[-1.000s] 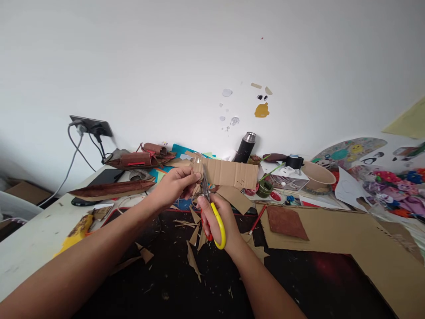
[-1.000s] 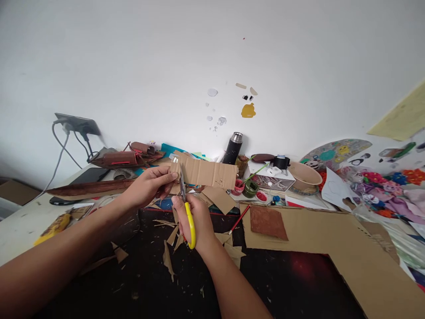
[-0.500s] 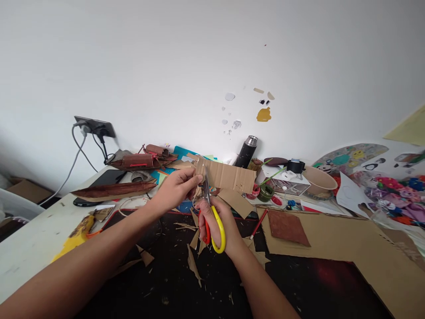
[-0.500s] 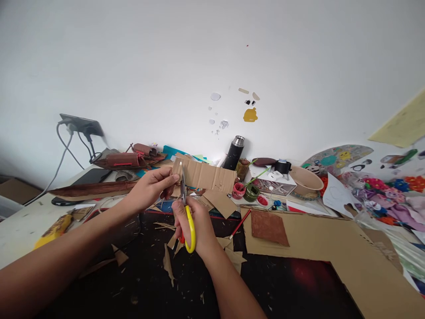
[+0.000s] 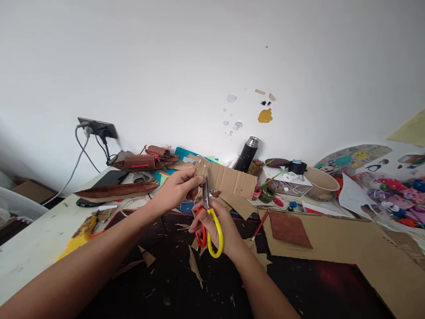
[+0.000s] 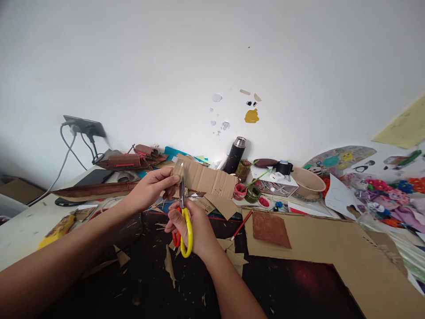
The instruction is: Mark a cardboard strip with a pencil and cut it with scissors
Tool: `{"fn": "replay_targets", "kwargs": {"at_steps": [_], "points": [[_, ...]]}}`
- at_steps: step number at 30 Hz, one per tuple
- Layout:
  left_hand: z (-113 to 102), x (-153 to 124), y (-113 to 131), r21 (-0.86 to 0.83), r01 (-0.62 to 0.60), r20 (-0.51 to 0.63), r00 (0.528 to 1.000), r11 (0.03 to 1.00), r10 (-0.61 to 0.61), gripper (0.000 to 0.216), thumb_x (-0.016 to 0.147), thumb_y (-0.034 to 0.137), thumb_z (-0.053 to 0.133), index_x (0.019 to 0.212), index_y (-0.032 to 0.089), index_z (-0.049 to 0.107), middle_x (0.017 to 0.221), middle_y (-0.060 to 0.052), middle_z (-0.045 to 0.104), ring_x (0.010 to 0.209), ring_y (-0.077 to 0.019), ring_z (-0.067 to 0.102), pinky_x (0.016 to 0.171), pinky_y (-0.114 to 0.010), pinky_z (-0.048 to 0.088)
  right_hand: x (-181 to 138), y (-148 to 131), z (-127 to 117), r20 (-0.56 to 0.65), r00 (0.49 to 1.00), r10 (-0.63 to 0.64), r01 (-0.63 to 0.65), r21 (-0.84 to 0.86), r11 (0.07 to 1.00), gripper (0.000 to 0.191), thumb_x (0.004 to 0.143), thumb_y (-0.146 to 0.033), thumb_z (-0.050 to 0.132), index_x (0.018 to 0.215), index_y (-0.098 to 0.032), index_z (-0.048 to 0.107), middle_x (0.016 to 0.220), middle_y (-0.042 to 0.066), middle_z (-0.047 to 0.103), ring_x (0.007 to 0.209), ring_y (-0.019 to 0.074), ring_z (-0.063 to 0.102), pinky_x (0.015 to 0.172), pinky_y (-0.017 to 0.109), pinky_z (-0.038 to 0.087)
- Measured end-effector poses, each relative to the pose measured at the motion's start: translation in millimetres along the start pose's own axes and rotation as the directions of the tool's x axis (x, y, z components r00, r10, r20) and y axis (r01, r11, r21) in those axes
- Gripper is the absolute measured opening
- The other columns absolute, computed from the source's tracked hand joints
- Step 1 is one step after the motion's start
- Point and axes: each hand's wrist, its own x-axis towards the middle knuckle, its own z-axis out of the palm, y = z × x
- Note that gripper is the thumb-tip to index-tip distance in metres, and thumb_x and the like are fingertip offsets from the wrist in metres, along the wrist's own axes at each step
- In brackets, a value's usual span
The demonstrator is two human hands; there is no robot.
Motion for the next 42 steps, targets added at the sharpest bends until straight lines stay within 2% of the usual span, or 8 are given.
{"fn": "replay_targets", "kwargs": {"at_steps": [5, 10, 14, 17, 23, 30, 36, 42], "points": [[-1.2, 0.1, 0.7, 0.052, -0.026, -0.004, 1.000, 0.998, 0.027, 0.038, 0.096, 0.044, 0.064, 0.067, 0.021, 0.055, 0.056, 0.002, 0.057, 0.051, -0.0123, 0.052, 0.052, -0.026, 0.039, 0.1, -0.9, -0.5, 0.043, 0.997, 0.060, -0.062, 0.045, 0.997, 0.081, 0.072, -0.091, 0.073, 0.110, -0.020, 0.059, 0.073, 0.002, 0.071, 0.069, 0.0249, 0.079, 0.074, 0.038, 0.064], [-3.9, 1.9, 1.5, 0.051, -0.040, -0.006, 0.999, 0.998, 0.040, 0.039, 0.096, 0.044, 0.064, 0.066, 0.020, 0.055, 0.056, 0.002, 0.058, 0.051, -0.0120, 0.051, 0.053, -0.025, 0.040, -1.1, -5.1, -0.4, 0.059, 0.992, 0.113, -0.117, 0.062, 0.991, 0.092, 0.063, -0.097, 0.071, 0.111, -0.020, 0.059, 0.080, 0.006, 0.076, 0.074, 0.0266, 0.081, 0.069, 0.034, 0.063], [-6.9, 3.2, 4.9, 0.042, -0.052, 0.001, 0.999, 0.998, 0.052, 0.037, 0.095, 0.045, 0.065, 0.069, 0.021, 0.057, 0.055, 0.002, 0.056, 0.050, -0.0127, 0.051, 0.053, -0.026, 0.041, -2.7, -6.8, 0.8, 0.008, 0.993, 0.118, -0.118, 0.029, 0.993, 0.083, 0.074, -0.094, 0.066, 0.108, -0.019, 0.061, 0.077, 0.002, 0.072, 0.051, 0.0171, 0.071, 0.046, 0.023, 0.051], [-8.8, 2.8, 6.9, 0.056, -0.051, 0.011, 0.999, 0.997, 0.050, 0.036, 0.094, 0.047, 0.066, 0.071, 0.021, 0.057, 0.056, 0.002, 0.056, 0.050, -0.0131, 0.052, 0.053, -0.026, 0.043, -3.8, -6.1, 1.8, -0.049, 0.994, 0.093, -0.094, -0.012, 0.996, 0.073, 0.084, -0.089, 0.063, 0.103, -0.018, 0.062, 0.071, -0.002, 0.067, 0.039, 0.0113, 0.061, 0.038, 0.018, 0.040], [-10.1, 1.1, 9.2, 0.187, -0.106, -0.023, 0.993, 0.977, 0.112, 0.035, 0.094, 0.044, 0.068, 0.070, 0.021, 0.056, 0.058, 0.003, 0.055, 0.053, -0.0117, 0.049, 0.052, -0.024, 0.039, -4.6, -3.9, 4.2, -0.089, 0.992, 0.085, -0.085, 0.005, 0.996, 0.068, 0.087, -0.085, 0.063, 0.098, -0.019, 0.061, 0.064, -0.005, 0.062, 0.036, 0.0105, 0.057, 0.036, 0.018, 0.038], [-7.7, 3.5, 7.2, -0.087, -0.015, 0.013, 1.000, 0.996, 0.016, 0.040, 0.092, 0.045, 0.070, 0.064, 0.021, 0.053, 0.053, 0.003, 0.053, 0.047, -0.0110, 0.046, 0.049, -0.025, 0.038, -5.5, -5.4, 4.6, -0.110, 0.993, 0.035, -0.036, -0.012, 0.999, 0.061, 0.090, -0.080, 0.065, 0.092, -0.018, 0.061, 0.061, -0.006, 0.059, 0.037, 0.0087, 0.055, 0.037, 0.017, 0.039], [-8.4, 0.7, 8.4, 0.153, -0.071, -0.008, 0.997, 0.986, 0.073, 0.036, 0.092, 0.044, 0.070, 0.068, 0.020, 0.058, 0.059, 0.002, 0.055, 0.054, -0.0126, 0.051, 0.053, -0.026, 0.041, -4.1, -3.5, 2.4, -0.121, 0.991, 0.064, -0.067, -0.028, 0.997, 0.062, 0.091, -0.081, 0.062, 0.089, -0.020, 0.059, 0.059, -0.007, 0.057, 0.035, 0.0090, 0.053, 0.034, 0.017, 0.037], [-9.8, 5.0, 2.0, -0.107, 0.036, 0.070, 0.997, 0.994, -0.029, 0.038, 0.093, 0.046, 0.067, 0.066, 0.022, 0.054, 0.052, 0.003, 0.054, 0.045, -0.0117, 0.048, 0.048, -0.026, 0.038, -4.1, -2.8, 1.1, -0.116, 0.992, 0.046, -0.053, -0.057, 0.997, 0.058, 0.094, -0.077, 0.062, 0.087, -0.020, 0.058, 0.057, -0.008, 0.055, 0.034, 0.0081, 0.052, 0.034, 0.017, 0.036]]}}
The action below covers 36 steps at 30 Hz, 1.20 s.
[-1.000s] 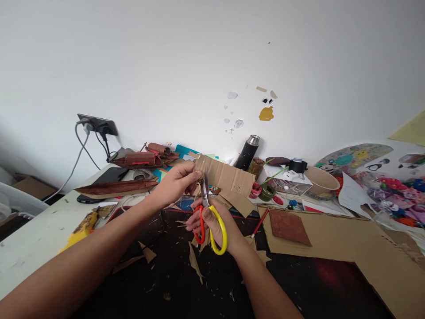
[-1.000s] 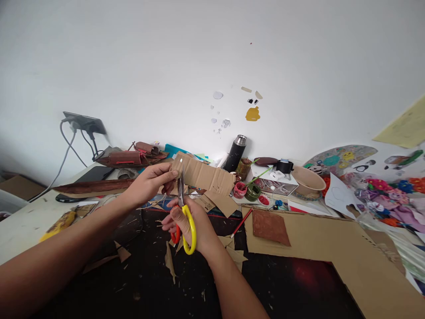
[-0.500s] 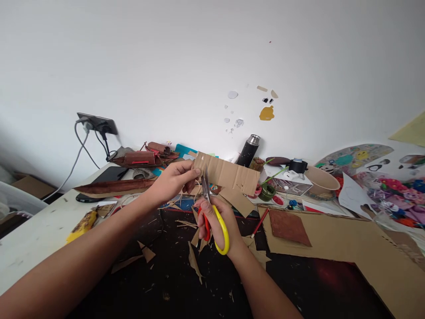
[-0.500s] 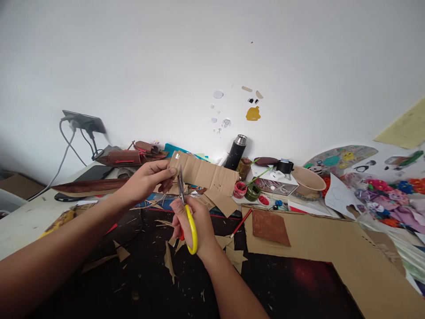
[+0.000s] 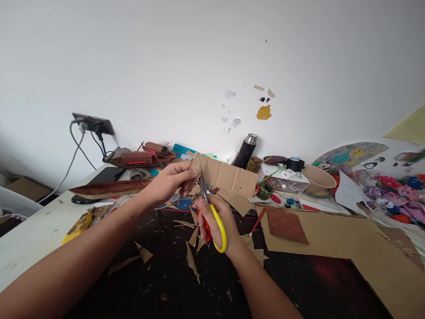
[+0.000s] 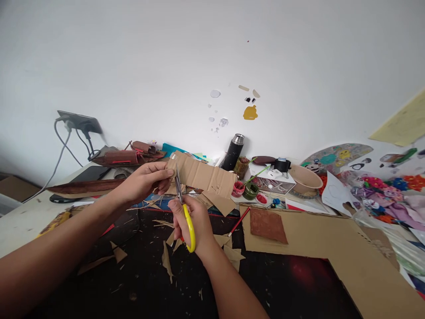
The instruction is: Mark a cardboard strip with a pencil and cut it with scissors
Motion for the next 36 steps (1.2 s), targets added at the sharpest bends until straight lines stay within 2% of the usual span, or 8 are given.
{"fn": "replay_targets", "kwargs": {"at_steps": [6, 11, 18, 26, 36], "points": [[7.6, -2.7, 2.3, 0.162, -0.053, -0.029, 0.998, 0.985, 0.058, 0.036, 0.092, 0.046, 0.072, 0.069, 0.020, 0.060, 0.058, 0.001, 0.061, 0.053, -0.0125, 0.053, 0.055, -0.026, 0.044, -0.3, -0.4, 0.0, -0.032, 0.999, -0.022, 0.022, 0.011, 1.000, 0.059, 0.094, -0.078, 0.062, 0.081, -0.021, 0.054, 0.055, -0.008, 0.053, 0.033, 0.0076, 0.050, 0.034, 0.017, 0.036], [12.8, -3.0, 0.8, 0.074, -0.032, -0.022, 0.999, 0.997, 0.034, 0.041, 0.094, 0.050, 0.069, 0.068, 0.019, 0.060, 0.060, 0.000, 0.064, 0.056, -0.0137, 0.057, 0.059, -0.027, 0.047, -0.2, -2.7, -0.4, -0.046, 0.999, -0.017, 0.018, 0.021, 1.000, 0.058, 0.094, -0.079, 0.062, 0.085, -0.021, 0.055, 0.053, -0.008, 0.053, 0.032, 0.0079, 0.049, 0.033, 0.017, 0.035], [9.3, -3.0, 2.3, 0.167, -0.053, -0.001, 0.999, 0.985, 0.054, 0.040, 0.096, 0.053, 0.067, 0.076, 0.018, 0.068, 0.074, -0.005, 0.074, 0.069, -0.0171, 0.065, 0.070, -0.030, 0.053, -0.6, -3.9, -0.8, -0.051, 0.999, -0.014, 0.012, -0.028, 1.000, 0.058, 0.094, -0.079, 0.061, 0.084, -0.022, 0.055, 0.053, -0.009, 0.051, 0.032, 0.0078, 0.047, 0.033, 0.018, 0.033], [6.8, -1.9, 4.9, 0.160, -0.057, 0.038, 0.998, 0.986, 0.051, 0.040, 0.095, 0.053, 0.068, 0.075, 0.018, 0.070, 0.073, -0.006, 0.074, 0.066, -0.0165, 0.063, 0.068, -0.030, 0.051, 0.1, -1.0, -1.2, -0.049, 0.999, 0.002, -0.004, -0.031, 1.000, 0.058, 0.093, -0.080, 0.061, 0.086, -0.023, 0.056, 0.053, -0.009, 0.049, 0.032, 0.0085, 0.044, 0.033, 0.019, 0.034], [6.7, -1.9, 4.4, 0.159, -0.060, 0.059, 0.997, 0.985, 0.052, 0.037, 0.097, 0.047, 0.066, 0.076, 0.017, 0.070, 0.074, -0.006, 0.075, 0.065, -0.0157, 0.062, 0.067, -0.029, 0.051, -0.9, -5.0, 0.0, -0.066, 0.997, 0.034, -0.036, -0.022, 0.999, 0.063, 0.086, -0.086, 0.065, 0.081, -0.025, 0.051, 0.049, -0.010, 0.043, 0.030, 0.0086, 0.039, 0.029, 0.020, 0.029]]}}
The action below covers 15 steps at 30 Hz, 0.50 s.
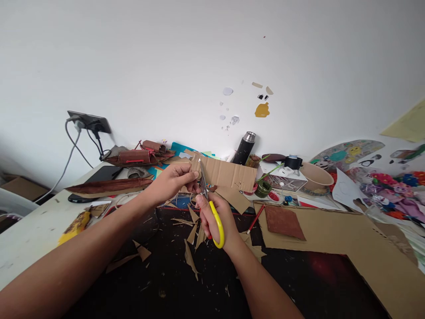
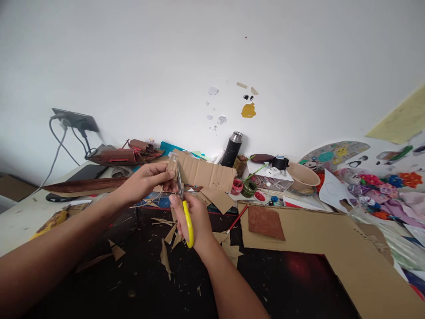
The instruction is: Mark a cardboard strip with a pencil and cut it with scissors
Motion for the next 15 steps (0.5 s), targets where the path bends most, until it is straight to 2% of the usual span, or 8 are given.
{"fn": "replay_targets", "kwargs": {"at_steps": [5, 11, 15], "points": [[-6.8, 1.5, -4.0, -0.009, -0.014, 0.026, 1.000, 1.000, 0.014, 0.035, 0.098, 0.043, 0.066, 0.074, 0.017, 0.069, 0.072, -0.005, 0.075, 0.064, -0.0147, 0.063, 0.066, -0.028, 0.051, 0.8, 1.4, -0.1, -0.005, 1.000, -0.011, 0.011, -0.009, 1.000, 0.061, 0.088, -0.083, 0.065, 0.082, -0.024, 0.052, 0.051, -0.010, 0.043, 0.032, 0.0075, 0.037, 0.033, 0.020, 0.031], [-14.5, 3.5, -11.9, -0.121, 0.020, 0.096, 0.995, 0.992, -0.008, 0.030, 0.097, 0.040, 0.069, 0.077, 0.017, 0.068, 0.065, -0.003, 0.073, 0.057, -0.0130, 0.061, 0.060, -0.025, 0.049, -0.7, 0.5, 1.7, 0.015, 1.000, -0.010, 0.010, -0.014, 1.000, 0.059, 0.090, -0.080, 0.065, 0.082, -0.023, 0.054, 0.052, -0.010, 0.045, 0.033, 0.0062, 0.036, 0.034, 0.019, 0.032], [-9.5, 3.3, -12.4, -0.092, 0.022, 0.047, 0.999, 0.996, -0.018, 0.034, 0.097, 0.042, 0.069, 0.073, 0.017, 0.066, 0.063, -0.002, 0.072, 0.057, -0.0134, 0.063, 0.061, -0.026, 0.051, 0.1, 1.1, 2.6, -0.002, 1.000, 0.014, -0.014, 0.010, 1.000, 0.060, 0.087, -0.081, 0.066, 0.083, -0.023, 0.053, 0.051, -0.010, 0.043, 0.032, 0.0071, 0.036, 0.031, 0.019, 0.030]]}}
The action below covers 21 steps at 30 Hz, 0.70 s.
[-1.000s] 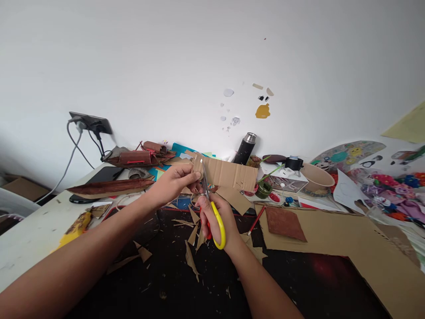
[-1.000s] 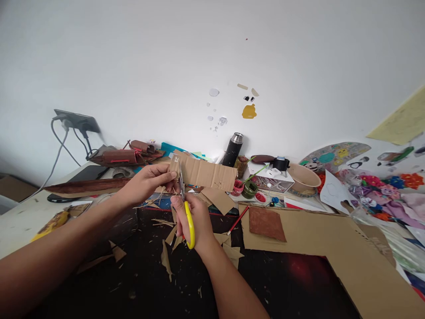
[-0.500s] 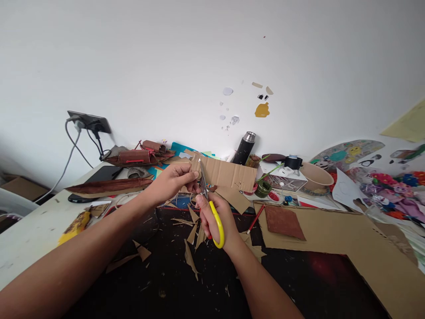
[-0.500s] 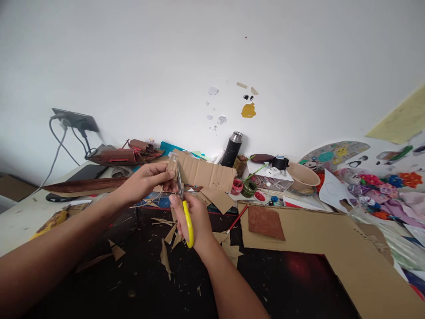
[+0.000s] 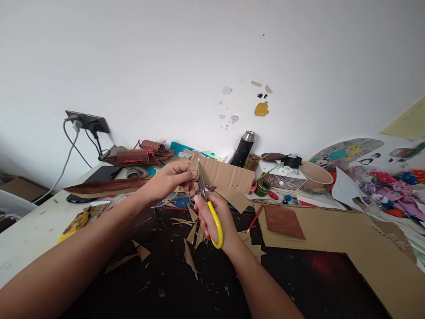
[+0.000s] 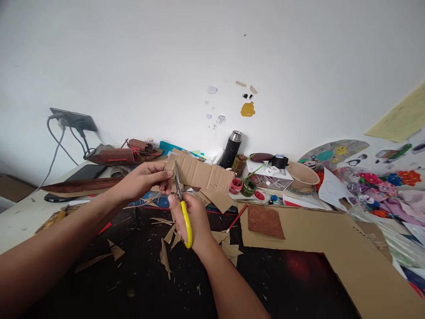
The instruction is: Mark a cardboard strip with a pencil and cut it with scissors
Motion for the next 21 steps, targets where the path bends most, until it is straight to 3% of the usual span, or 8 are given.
{"fn": "replay_targets", "kwargs": {"at_steps": [8, 16, 21], "points": [[7.9, -4.7, 10.0, 0.127, -0.049, -0.146, 0.987, 0.991, 0.068, 0.038, 0.102, 0.049, 0.063, 0.080, 0.018, 0.063, 0.069, -0.002, 0.072, 0.064, -0.0157, 0.068, 0.066, -0.028, 0.057, -0.2, 2.4, -0.3, 0.016, 0.998, -0.060, 0.060, -0.009, 0.998, 0.054, 0.097, -0.075, 0.060, 0.086, -0.023, 0.054, 0.052, -0.010, 0.048, 0.032, 0.0078, 0.043, 0.032, 0.018, 0.034], [7.7, -5.2, 9.4, 0.254, -0.067, -0.171, 0.979, 0.965, 0.113, 0.037, 0.103, 0.047, 0.057, 0.077, 0.021, 0.054, 0.063, 0.001, 0.064, 0.056, -0.0138, 0.062, 0.058, -0.026, 0.052, 0.0, 8.2, -1.6, 0.066, 0.997, -0.048, 0.050, -0.037, 0.998, 0.053, 0.098, -0.075, 0.058, 0.089, -0.023, 0.054, 0.054, -0.009, 0.050, 0.034, 0.0081, 0.047, 0.034, 0.017, 0.035], [5.7, -3.8, 8.8, 0.175, -0.042, -0.150, 0.986, 0.984, 0.069, 0.037, 0.101, 0.046, 0.057, 0.074, 0.022, 0.052, 0.054, 0.003, 0.059, 0.047, -0.0123, 0.056, 0.050, -0.024, 0.045, -0.2, 4.2, -2.0, 0.089, 0.995, -0.036, 0.034, 0.029, 0.999, 0.056, 0.094, -0.078, 0.062, 0.088, -0.023, 0.055, 0.052, -0.011, 0.047, 0.032, 0.0071, 0.039, 0.032, 0.018, 0.032]]}}
